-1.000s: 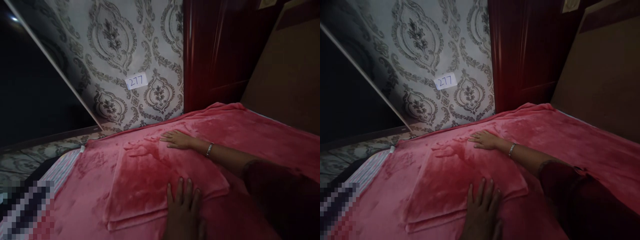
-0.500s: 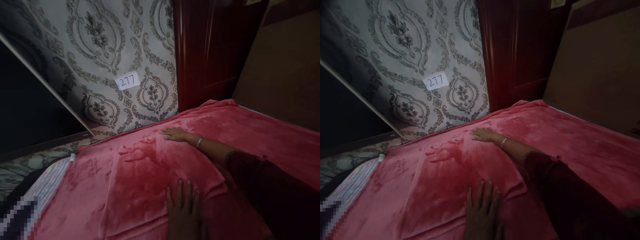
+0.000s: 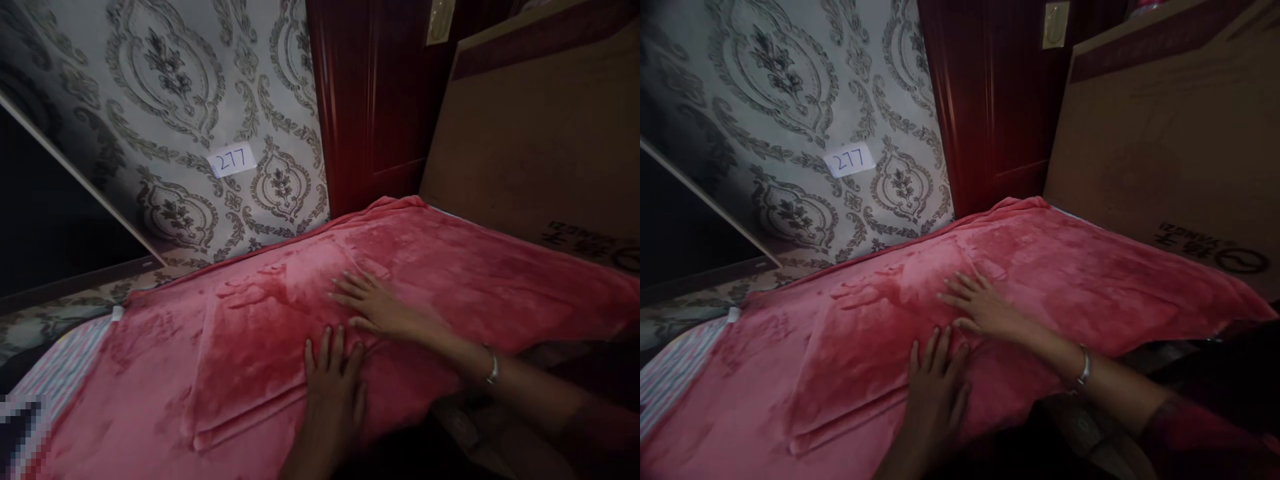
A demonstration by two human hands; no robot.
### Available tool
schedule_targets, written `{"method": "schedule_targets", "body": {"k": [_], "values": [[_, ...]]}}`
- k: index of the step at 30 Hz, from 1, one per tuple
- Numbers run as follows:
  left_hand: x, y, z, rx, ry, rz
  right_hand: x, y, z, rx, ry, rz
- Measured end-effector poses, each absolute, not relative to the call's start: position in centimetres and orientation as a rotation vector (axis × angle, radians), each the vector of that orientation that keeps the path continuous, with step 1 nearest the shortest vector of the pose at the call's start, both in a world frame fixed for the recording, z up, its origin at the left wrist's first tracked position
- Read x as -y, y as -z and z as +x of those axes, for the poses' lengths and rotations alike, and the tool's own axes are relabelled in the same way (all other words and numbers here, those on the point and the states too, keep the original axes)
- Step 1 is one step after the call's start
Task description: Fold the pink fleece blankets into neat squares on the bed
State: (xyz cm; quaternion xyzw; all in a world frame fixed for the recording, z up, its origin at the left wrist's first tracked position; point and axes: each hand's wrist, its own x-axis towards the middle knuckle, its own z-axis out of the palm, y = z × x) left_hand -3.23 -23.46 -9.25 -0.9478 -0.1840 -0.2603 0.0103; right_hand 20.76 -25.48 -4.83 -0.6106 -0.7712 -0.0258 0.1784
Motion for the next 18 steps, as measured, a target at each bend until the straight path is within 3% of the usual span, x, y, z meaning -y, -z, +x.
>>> {"method": "schedule_targets", "body": {"k": [5,11,15,18], "values": [[23.1,6.0,-3.9,0.513,0.864,-3.062,27.9,8.4,20.5,2.073,0.082,-1.764],[18.4,-1.7,1.5,0.204,0.210,-3.497,27.9,7.6,19.0,2.077,0.081,-1.614],[13.2,-1.3,7.6,0.049,-0.211,-3.437,28.1,7.4,18.8,2.083,0.004,-1.597],[9.4,0.5,10.6,-0.055,-0.275,-3.335,28.0,7.4,19.0,2.107,-0.059,-1.625]]}}
